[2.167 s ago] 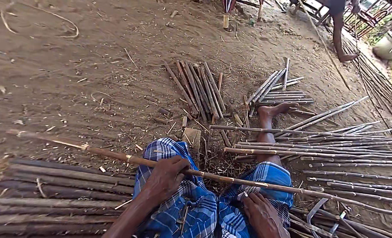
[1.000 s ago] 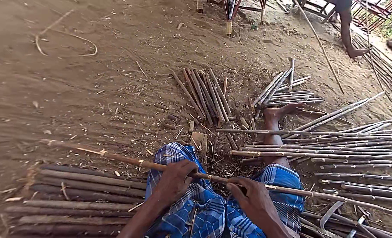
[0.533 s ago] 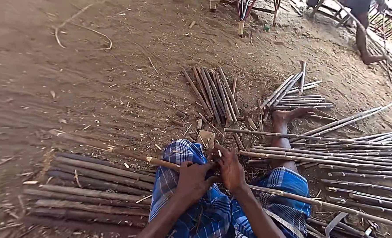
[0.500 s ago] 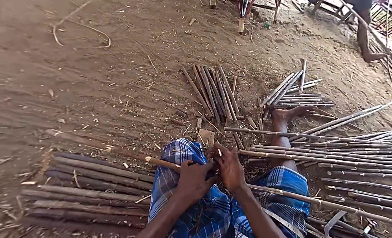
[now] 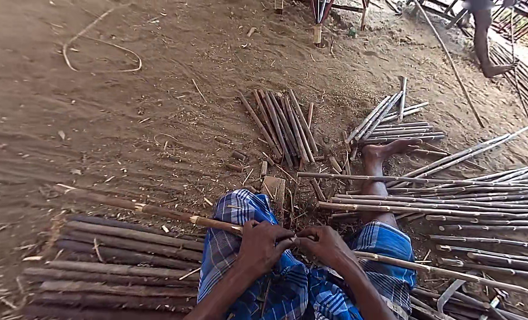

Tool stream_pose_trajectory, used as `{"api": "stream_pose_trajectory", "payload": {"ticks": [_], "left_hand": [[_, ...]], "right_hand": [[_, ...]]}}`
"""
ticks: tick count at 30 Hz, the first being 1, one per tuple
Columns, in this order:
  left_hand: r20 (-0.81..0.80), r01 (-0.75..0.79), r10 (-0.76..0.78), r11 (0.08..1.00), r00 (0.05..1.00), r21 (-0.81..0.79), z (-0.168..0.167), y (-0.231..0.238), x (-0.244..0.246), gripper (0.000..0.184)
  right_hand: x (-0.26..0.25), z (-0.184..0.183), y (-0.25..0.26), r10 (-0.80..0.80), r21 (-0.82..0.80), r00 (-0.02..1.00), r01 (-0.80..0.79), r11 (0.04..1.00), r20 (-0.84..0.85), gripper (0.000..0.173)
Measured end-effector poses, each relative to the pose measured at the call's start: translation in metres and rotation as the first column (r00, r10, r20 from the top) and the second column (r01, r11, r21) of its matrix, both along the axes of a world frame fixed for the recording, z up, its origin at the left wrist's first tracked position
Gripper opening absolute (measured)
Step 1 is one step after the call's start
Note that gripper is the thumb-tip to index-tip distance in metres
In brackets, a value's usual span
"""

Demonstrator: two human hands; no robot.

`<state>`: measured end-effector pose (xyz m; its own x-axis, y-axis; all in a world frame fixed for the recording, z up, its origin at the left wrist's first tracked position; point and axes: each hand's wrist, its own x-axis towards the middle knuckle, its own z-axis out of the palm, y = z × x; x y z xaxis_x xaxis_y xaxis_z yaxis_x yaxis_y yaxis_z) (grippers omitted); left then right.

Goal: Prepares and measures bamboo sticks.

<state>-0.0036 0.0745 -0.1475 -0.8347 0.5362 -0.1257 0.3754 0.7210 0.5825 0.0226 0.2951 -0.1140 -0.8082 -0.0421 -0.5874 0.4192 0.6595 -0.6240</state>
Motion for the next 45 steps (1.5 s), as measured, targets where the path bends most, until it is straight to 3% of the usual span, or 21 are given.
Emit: {"api": "stream_pose_trajectory", "payload": {"ticks": [2,4,7,10,15,23,35,38,42,45], "left_hand": [[-0.013,0.028,-0.028,1.0,1.0,-0.005,0.0,-0.003,-0.001,0.032],[-0.017,0.076,-0.076,0.997,0.997,0.003,0.002,-0.009,-0.003,0.031],[0.039,0.139,-0.138,0.99,0.99,-0.01,0.01,-0.017,-0.007,0.033],[0.041,0.144,-0.143,0.989,0.989,-0.024,0.011,-0.02,-0.01,0.03],[0.049,0.164,-0.162,0.986,0.985,-0.035,0.009,-0.019,-0.01,0.028],[0.03,0.134,-0.134,0.991,0.991,-0.023,0.009,-0.016,-0.009,0.031],[-0.044,0.073,-0.072,0.997,0.996,0.024,0.002,-0.015,-0.006,0.027],[-0.098,0.042,-0.038,0.998,0.994,0.039,-0.001,-0.013,-0.002,0.023],[-0.12,0.024,-0.018,0.999,0.993,0.048,0.0,-0.01,-0.001,0.021],[-0.115,0.012,-0.007,0.999,0.993,0.048,0.001,-0.011,-0.001,0.02]], "right_hand": [[0.004,-0.002,-0.007,0.012,0.049,1.0,-0.012,0.999,0.002,0.032],[0.006,-0.001,-0.012,-0.053,0.041,0.994,0.057,0.998,-0.099,0.022],[0.012,0.003,-0.011,-0.197,-0.092,0.949,0.179,0.98,-0.245,0.011],[0.019,0.018,-0.016,-0.279,-0.177,0.916,0.235,0.956,-0.29,0.013],[0.026,0.01,-0.025,0.003,0.046,0.966,0.009,0.999,-0.26,0.018],[0.022,0.003,-0.041,-0.015,0.206,0.972,0.065,0.976,-0.232,0.017],[0.024,0.001,-0.05,0.004,0.265,0.961,0.072,0.961,-0.277,0.017],[0.024,0.001,-0.041,-0.023,0.157,0.966,0.066,0.985,-0.258,0.018],[0.042,0.014,0.017,-0.179,-0.205,0.973,0.147,0.967,-0.145,0.032],[0.063,0.013,0.081,-0.234,-0.235,0.968,0.207,0.95,-0.093,0.04]]}}
